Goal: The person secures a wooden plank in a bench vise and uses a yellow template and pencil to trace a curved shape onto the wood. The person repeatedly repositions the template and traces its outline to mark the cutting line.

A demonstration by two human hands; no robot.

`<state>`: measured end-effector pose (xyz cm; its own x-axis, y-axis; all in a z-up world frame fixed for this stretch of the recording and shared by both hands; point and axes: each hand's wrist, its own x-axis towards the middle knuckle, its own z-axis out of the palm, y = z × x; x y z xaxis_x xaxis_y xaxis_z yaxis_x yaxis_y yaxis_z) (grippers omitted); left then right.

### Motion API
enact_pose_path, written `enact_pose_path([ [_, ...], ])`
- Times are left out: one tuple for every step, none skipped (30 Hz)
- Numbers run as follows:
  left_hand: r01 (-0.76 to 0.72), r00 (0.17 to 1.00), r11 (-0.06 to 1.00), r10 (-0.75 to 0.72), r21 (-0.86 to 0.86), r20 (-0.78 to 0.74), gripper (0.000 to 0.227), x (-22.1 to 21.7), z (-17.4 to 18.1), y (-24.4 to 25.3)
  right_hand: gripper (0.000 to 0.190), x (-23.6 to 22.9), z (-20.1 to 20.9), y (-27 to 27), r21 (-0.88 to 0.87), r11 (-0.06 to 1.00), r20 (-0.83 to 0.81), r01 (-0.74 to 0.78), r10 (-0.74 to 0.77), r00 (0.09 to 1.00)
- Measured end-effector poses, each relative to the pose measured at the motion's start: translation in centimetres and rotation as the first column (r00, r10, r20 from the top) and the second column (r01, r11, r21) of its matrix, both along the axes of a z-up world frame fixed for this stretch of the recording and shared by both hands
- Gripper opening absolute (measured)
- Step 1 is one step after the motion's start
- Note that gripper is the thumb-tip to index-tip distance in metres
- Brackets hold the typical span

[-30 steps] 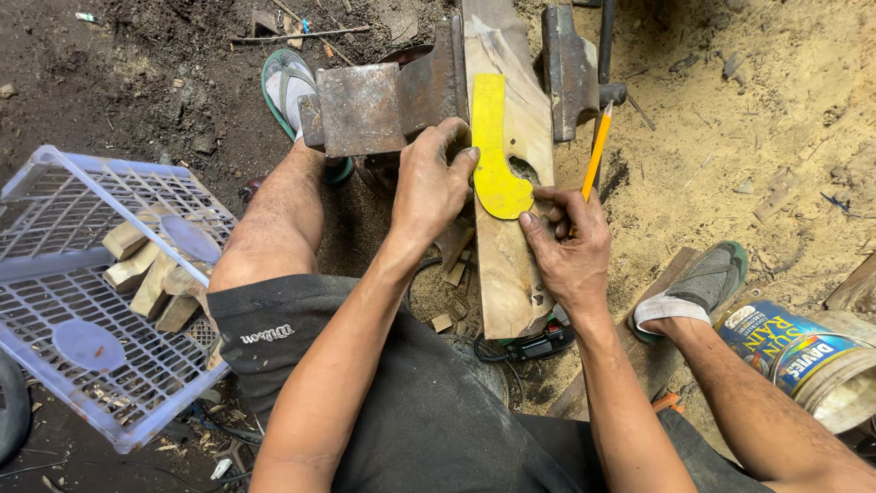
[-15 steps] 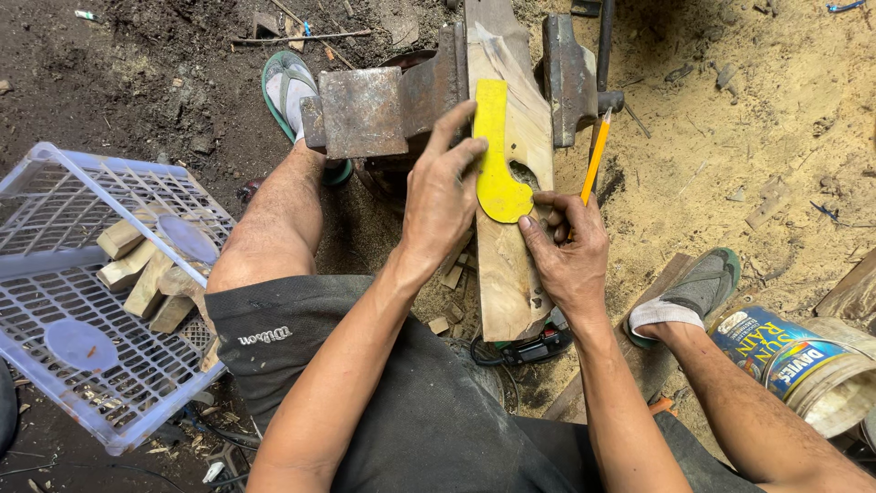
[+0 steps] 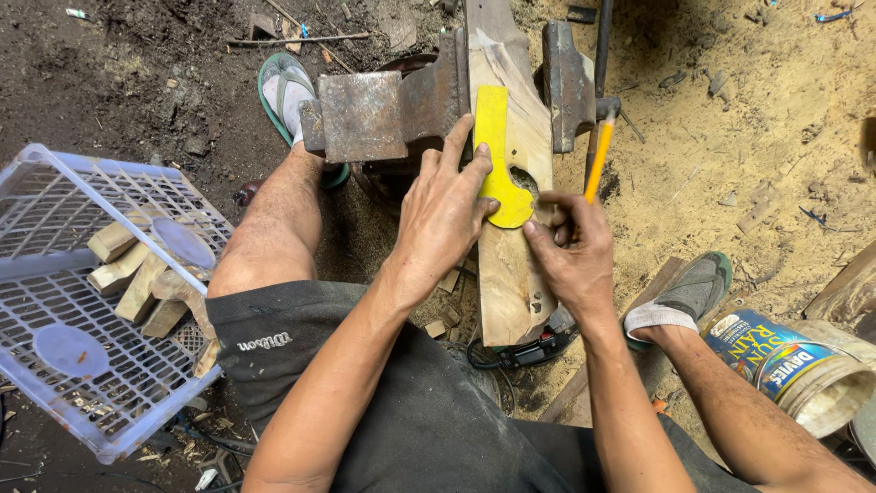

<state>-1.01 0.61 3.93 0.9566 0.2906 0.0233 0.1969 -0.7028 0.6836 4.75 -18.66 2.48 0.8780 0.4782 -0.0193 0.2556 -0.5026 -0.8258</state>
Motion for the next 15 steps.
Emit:
enact_pose_path([
  [0.002,1.0,1.0,-0.002,0.013,0.009,0.057,0.1,0.0,0.0,0.046,0.6,0.4,-0.1,0.021,1.0,-0.004,-0.013,0.013,1.0],
  [0.003,1.0,1.0,-0.004,0.027,0.018,0.058,0.1,0.0,0.0,0.051,1.1,0.7,-0.2,0.042,0.999,-0.008,-0.025,0.026,1.0],
  [0.004,1.0,0.999,-0.005,0.039,0.026,0.06,0.1,0.0,-0.1,0.056,1.6,1.1,-0.4,0.103,0.994,-0.037,-0.047,0.051,0.998],
  [0.008,1.0,0.999,-0.008,0.037,0.009,0.06,0.1,-0.1,-0.1,0.06,2.3,1.5,-0.7,0.165,0.984,-0.064,-0.066,0.078,0.995],
  [0.014,1.0,0.999,-0.014,0.035,-0.006,0.06,0.2,-0.1,-0.1,0.065,2.9,1.9,-0.9,0.226,0.971,-0.088,-0.082,0.104,0.991],
  [0.02,1.0,0.999,-0.019,0.034,-0.021,0.061,0.2,-0.2,-0.1,0.054,3.4,2.2,-1.1,0.223,0.974,-0.087,-0.05,0.071,0.994],
  [0.023,1.0,0.999,-0.022,0.039,-0.015,0.06,0.2,-0.2,-0.1,0.043,3.9,2.5,-1.2,0.222,0.975,-0.085,-0.018,0.038,0.996],
  [0.026,1.0,0.999,-0.025,0.044,-0.009,0.059,0.2,-0.3,-0.1,0.035,4.2,2.8,-1.4,0.222,0.975,-0.083,0.014,0.005,0.997],
  [0.027,1.0,0.998,-0.027,0.052,-0.002,0.058,0.1,-0.3,-0.1,0.034,4.6,3.0,-1.4,0.252,0.968,-0.075,0.004,0.015,0.997],
  [0.025,1.0,0.999,-0.025,0.048,-0.005,0.058,0.1,-0.4,-0.1,0.035,4.9,3.2,-1.4,0.282,0.959,-0.066,-0.006,0.026,0.997],
  [0.023,1.0,0.999,-0.023,0.044,-0.009,0.059,0.1,-0.4,-0.1,0.037,5.1,3.3,-1.3,0.311,0.95,-0.059,-0.016,0.036,0.998],
  [0.021,1.0,0.999,-0.021,0.04,-0.013,0.059,0.2,-0.5,-0.1,0.04,5.3,3.4,-1.2,0.329,0.944,-0.059,-0.016,0.038,0.998],
  [0.02,1.0,0.999,-0.02,0.042,-0.013,0.059,0.2,-0.6,-0.2,0.042,5.3,3.4,-1.1,0.346,0.938,-0.062,-0.015,0.039,0.997],
  [0.019,1.0,0.999,-0.018,0.044,-0.012,0.059,0.2,-0.7,-0.2,0.044,5.4,3.4,-1.0,0.362,0.932,-0.064,-0.015,0.041,0.997],
  [0.019,1.0,0.999,-0.018,0.046,-0.012,0.059,0.2,-0.8,-0.2,0.043,5.4,3.3,-0.8,0.362,0.932,-0.057,-0.016,0.039,0.998],
])
